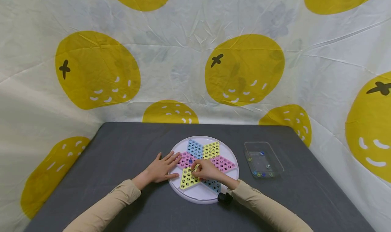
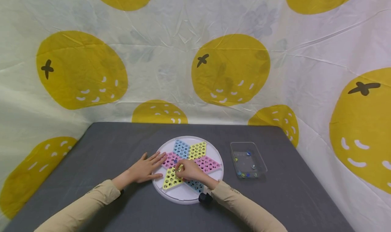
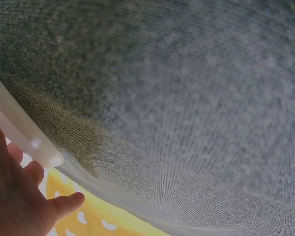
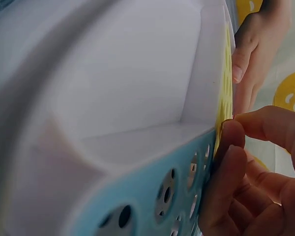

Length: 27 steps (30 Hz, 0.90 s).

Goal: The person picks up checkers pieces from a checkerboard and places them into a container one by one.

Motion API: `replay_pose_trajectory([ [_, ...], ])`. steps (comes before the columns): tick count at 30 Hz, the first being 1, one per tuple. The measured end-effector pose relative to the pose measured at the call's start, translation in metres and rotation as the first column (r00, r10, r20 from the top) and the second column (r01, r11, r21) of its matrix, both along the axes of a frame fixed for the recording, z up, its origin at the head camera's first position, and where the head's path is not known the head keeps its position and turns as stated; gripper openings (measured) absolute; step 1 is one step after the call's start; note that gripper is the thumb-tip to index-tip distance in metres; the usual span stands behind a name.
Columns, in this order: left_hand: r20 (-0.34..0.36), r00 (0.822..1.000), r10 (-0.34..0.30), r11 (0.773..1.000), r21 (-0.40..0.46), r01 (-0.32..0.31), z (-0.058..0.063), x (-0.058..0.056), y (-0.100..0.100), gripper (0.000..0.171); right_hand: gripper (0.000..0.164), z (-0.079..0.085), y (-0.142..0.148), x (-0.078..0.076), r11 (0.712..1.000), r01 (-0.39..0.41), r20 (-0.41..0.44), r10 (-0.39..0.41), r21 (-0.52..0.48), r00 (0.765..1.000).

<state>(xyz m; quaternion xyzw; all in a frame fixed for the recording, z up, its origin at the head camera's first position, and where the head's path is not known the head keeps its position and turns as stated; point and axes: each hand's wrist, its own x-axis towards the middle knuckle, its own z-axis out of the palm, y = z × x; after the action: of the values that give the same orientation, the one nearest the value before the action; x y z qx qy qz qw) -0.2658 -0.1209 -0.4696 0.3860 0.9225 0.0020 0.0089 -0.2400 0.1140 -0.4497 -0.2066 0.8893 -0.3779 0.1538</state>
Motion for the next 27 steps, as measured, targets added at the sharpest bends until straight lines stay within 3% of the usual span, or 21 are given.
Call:
replay_pose_trajectory([
  [9, 0.009, 1.0, -0.001, 1.0, -0.003, 0.001, 0.0011, -0.0002, -0.0002, 0.071, 0.012, 0.0009, -0.0008, 0.0003, 1.0, -0.007, -0.013, 0.007, -0.002, 1.0],
  [27, 0.015, 1.0, -0.002, 1.0, -0.007, 0.002, 0.001, -0.0004, -0.0005, 0.071, 0.01, 0.0046, 0.0014, 0.0023, 0.999, 0.01, 0.041, -0.009, -0.042, 0.999],
])
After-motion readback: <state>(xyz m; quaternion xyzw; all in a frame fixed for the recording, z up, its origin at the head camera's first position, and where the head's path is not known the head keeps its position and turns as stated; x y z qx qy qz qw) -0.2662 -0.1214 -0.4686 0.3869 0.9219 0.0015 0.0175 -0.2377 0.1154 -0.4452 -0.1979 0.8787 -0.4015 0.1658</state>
